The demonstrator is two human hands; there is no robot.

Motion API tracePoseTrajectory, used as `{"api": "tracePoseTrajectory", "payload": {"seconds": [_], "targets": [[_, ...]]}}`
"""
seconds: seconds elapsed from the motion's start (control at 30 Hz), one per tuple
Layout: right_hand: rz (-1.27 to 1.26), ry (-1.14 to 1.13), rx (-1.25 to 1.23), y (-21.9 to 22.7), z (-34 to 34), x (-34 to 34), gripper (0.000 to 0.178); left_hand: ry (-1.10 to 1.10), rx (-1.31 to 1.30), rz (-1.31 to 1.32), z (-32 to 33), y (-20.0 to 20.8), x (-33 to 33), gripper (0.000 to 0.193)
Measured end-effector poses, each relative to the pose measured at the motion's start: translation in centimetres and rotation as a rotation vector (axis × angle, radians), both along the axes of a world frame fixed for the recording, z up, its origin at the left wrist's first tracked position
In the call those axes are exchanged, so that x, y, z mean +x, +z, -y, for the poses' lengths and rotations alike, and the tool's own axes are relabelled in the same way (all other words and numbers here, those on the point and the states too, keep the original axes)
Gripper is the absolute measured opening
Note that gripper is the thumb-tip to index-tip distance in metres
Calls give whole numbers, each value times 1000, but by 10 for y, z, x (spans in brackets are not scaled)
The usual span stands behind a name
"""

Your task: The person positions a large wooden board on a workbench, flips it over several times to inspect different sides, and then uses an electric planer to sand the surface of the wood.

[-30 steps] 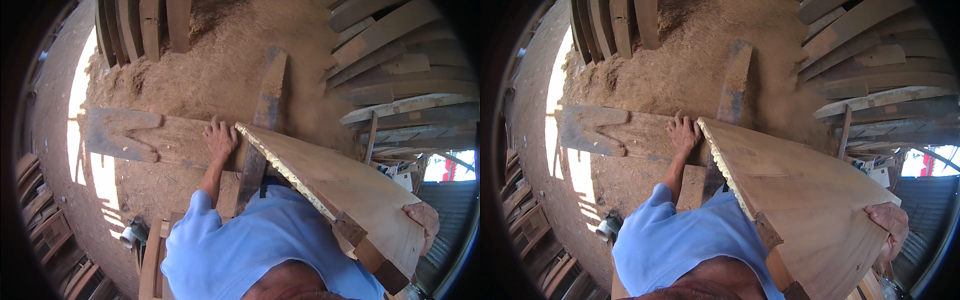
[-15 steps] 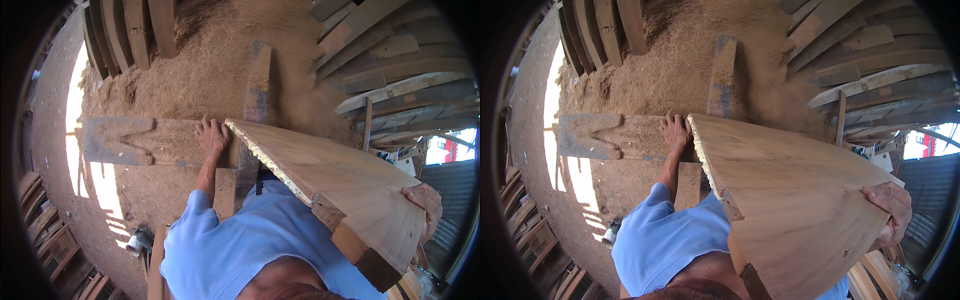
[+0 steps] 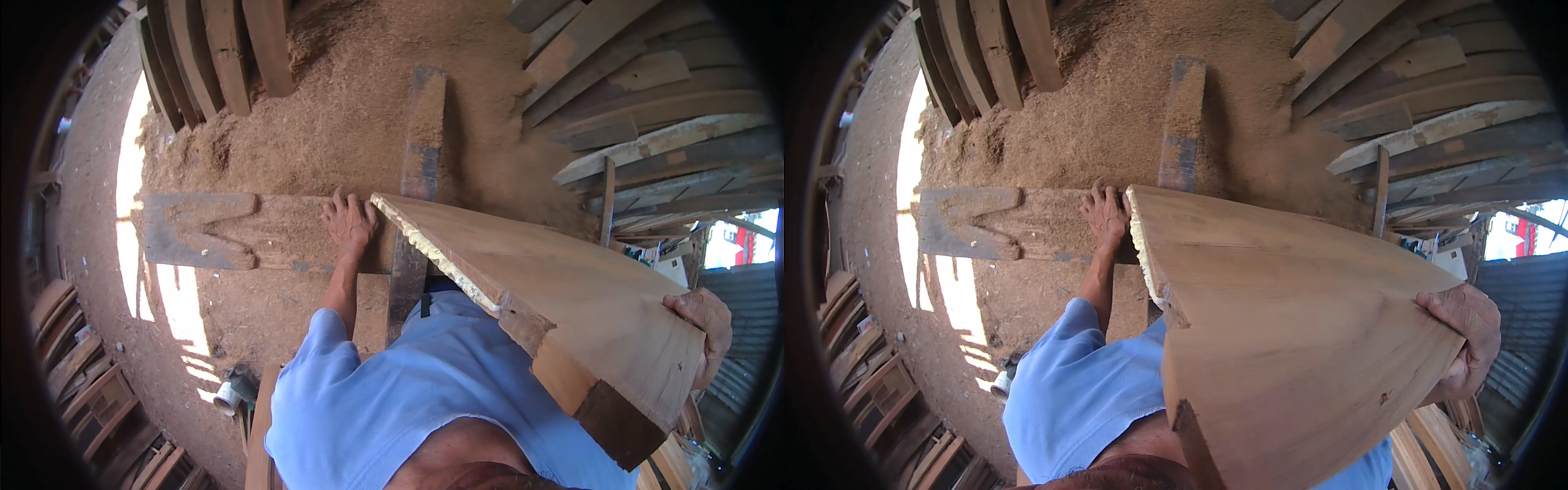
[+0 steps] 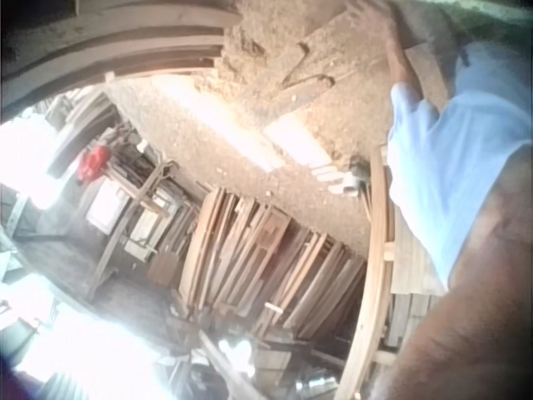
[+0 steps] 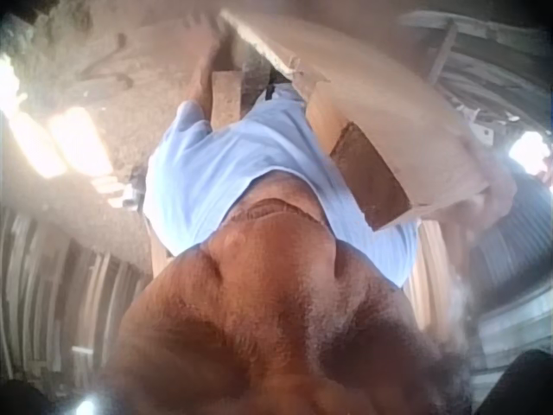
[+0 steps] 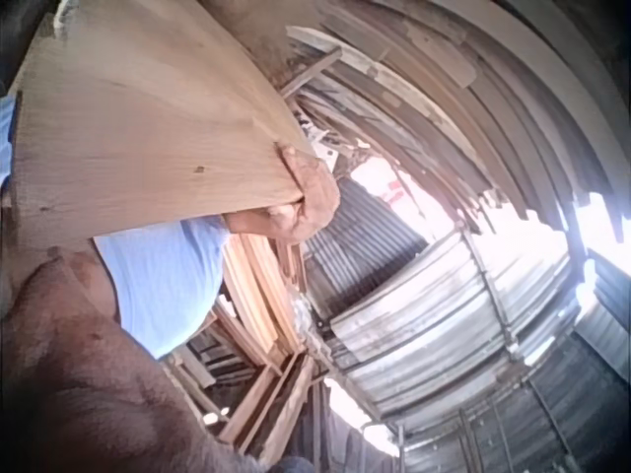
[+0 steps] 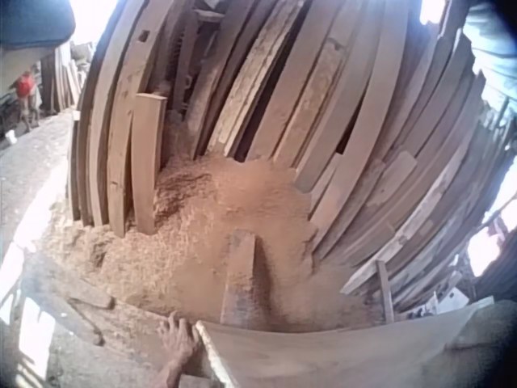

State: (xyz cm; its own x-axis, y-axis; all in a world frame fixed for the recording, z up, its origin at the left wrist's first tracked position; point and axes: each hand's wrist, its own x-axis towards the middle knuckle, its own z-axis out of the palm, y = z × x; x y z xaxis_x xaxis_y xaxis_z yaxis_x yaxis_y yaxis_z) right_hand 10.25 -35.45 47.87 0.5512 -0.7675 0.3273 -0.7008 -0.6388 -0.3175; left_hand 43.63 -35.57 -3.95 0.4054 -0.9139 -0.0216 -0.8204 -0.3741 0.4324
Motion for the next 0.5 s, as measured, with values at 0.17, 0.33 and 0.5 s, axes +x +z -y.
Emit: {"api": "tracePoseTrajectory", "payload": {"seconds": [0.17,0.33,0.5], "targets": [[88,-332,-70,-7,3,3,64,-26,84,-53,2,5,-3,38],[-18,-241,-32,6,66,-17,83,-34,19,85,2,2,-8,41],[16,-229,-14,5,105,6,66,129,-126,-520,6,-19,36,52]]}}
